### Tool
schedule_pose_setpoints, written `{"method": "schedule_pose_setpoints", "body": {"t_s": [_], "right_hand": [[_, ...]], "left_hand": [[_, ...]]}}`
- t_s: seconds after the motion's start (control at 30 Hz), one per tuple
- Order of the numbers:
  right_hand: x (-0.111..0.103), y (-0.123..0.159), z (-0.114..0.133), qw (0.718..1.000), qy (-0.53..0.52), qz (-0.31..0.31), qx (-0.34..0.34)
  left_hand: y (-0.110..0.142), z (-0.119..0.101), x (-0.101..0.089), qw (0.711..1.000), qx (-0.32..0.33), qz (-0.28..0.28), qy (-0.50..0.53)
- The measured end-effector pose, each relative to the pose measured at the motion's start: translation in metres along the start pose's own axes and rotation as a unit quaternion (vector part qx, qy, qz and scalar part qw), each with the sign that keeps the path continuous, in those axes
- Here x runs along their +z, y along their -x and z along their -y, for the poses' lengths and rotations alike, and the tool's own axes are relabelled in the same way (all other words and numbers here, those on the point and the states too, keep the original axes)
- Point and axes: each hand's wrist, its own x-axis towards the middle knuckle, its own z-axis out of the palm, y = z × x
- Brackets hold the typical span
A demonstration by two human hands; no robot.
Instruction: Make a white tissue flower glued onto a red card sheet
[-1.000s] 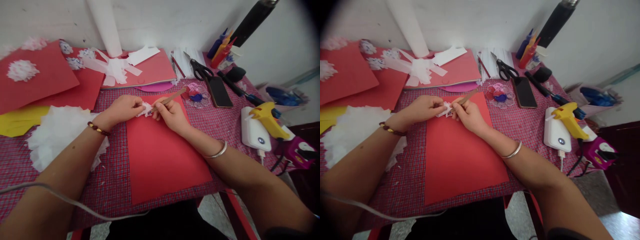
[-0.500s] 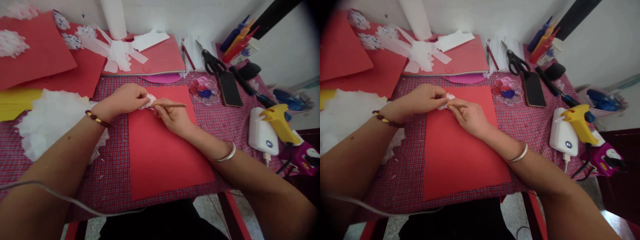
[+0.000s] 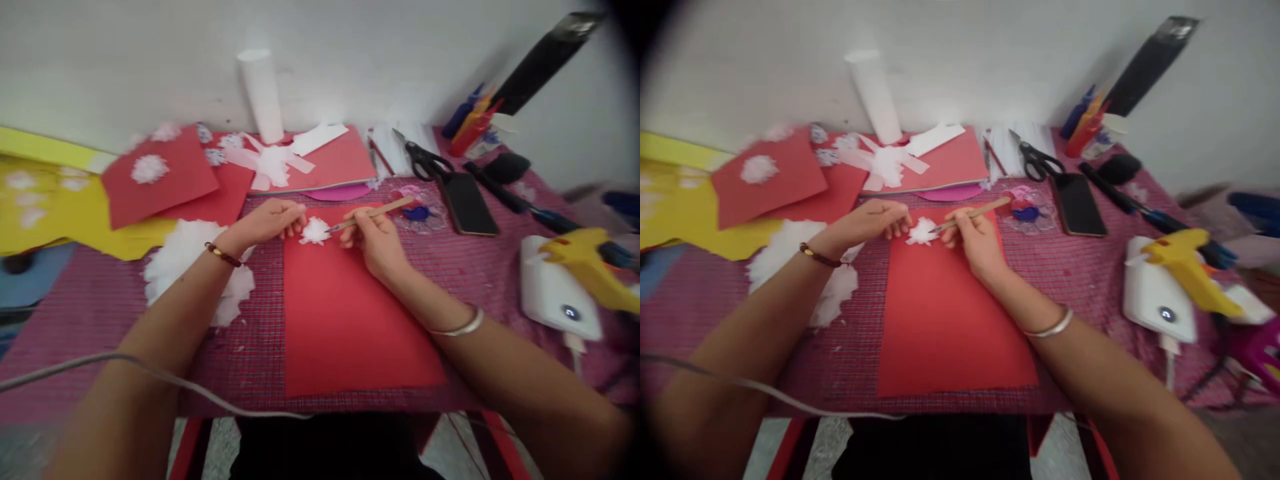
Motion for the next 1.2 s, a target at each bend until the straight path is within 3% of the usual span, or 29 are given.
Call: {"method": "schedule_pose_setpoints", "body": {"t_s": [0.07, 0.13, 0.23, 0.3, 0.4, 0.47, 0.6, 0.73, 0.87, 1.03, 1.13, 1.2], "right_hand": [[-0.002, 0.000, 0.000, 1.000, -0.003, -0.004, 0.007], [-0.003, -0.001, 0.000, 1.000, 0.001, 0.004, 0.013], [-0.004, -0.001, 0.001, 0.999, 0.006, 0.027, 0.021], [-0.003, -0.001, 0.002, 0.999, 0.010, 0.036, 0.022], [-0.001, -0.001, 0.004, 0.999, 0.018, 0.040, 0.022], [0.000, 0.000, 0.004, 0.999, 0.017, 0.039, 0.020], [0.000, 0.001, 0.003, 0.999, 0.018, 0.035, 0.008], [0.000, 0.001, 0.003, 0.999, 0.016, 0.026, 0.010], [0.000, 0.002, 0.004, 0.999, 0.017, 0.029, 0.012], [0.000, 0.002, 0.003, 0.999, 0.033, 0.022, 0.008], [0.001, 0.001, 0.002, 0.999, 0.027, 0.023, 0.011], [0.002, 0.000, 0.003, 1.000, 0.017, 0.023, 0.010]], "left_hand": [[0.021, -0.001, -0.030, 0.995, -0.049, -0.067, 0.050], [0.048, -0.003, -0.064, 0.986, -0.070, -0.149, 0.026], [0.087, -0.001, -0.103, 0.977, -0.108, -0.182, -0.038], [0.106, 0.005, -0.112, 0.970, -0.150, -0.183, -0.063], [0.123, 0.017, -0.101, 0.960, -0.195, -0.173, -0.099], [0.131, 0.024, -0.086, 0.962, -0.184, -0.155, -0.127], [0.145, 0.030, -0.057, 0.957, -0.094, -0.163, -0.220], [0.148, 0.038, -0.044, 0.932, 0.028, -0.182, -0.312], [0.140, 0.045, -0.045, 0.931, 0.028, -0.161, -0.327], [0.141, 0.030, -0.044, 0.944, 0.005, -0.259, -0.202], [0.141, 0.009, -0.036, 0.943, -0.045, -0.329, -0.010], [0.133, -0.005, -0.026, 0.930, -0.068, -0.330, 0.149]]}}
